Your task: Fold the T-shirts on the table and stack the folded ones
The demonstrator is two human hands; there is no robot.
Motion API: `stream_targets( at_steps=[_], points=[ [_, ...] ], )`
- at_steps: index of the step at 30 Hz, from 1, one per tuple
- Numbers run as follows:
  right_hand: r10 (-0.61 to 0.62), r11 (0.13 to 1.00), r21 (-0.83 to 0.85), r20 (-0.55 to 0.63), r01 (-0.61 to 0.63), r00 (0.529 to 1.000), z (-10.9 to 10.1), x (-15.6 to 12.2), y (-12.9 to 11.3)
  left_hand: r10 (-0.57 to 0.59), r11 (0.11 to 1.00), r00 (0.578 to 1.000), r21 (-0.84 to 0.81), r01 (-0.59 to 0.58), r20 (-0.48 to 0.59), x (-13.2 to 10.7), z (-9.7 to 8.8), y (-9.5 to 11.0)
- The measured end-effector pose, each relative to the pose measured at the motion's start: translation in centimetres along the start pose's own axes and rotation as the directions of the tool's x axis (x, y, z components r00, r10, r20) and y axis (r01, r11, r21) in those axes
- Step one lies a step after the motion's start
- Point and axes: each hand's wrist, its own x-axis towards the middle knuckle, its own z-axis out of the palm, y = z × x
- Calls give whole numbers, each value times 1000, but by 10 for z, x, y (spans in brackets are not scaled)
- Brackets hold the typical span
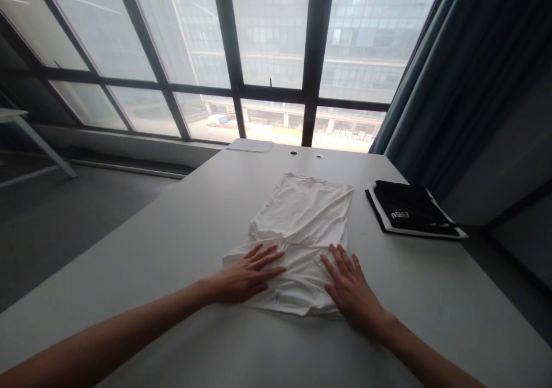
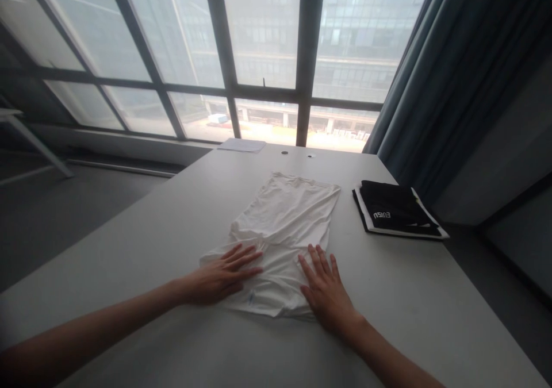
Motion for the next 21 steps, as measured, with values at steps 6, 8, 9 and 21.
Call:
stream_targets(
  at_steps=[6,8,9,21],
  points=[
    [87,995,53,-14,-86,996,-19,12,0,-57,993,989,-109,43,-134,20,-17,-11],
    [131,989,75,-56,-126,990,-22,40,2,-169,985,969,-70,159,-180,45,-18,-36],
    [148,986,79,-47,-144,988,-21,55,4,-202,979,965,-35,199,-164,60,-17,-51],
    [238,970,13,-228,-242,944,-12,147,66,-406,900,849,11,435,-339,146,-20,-130]
  ],
)
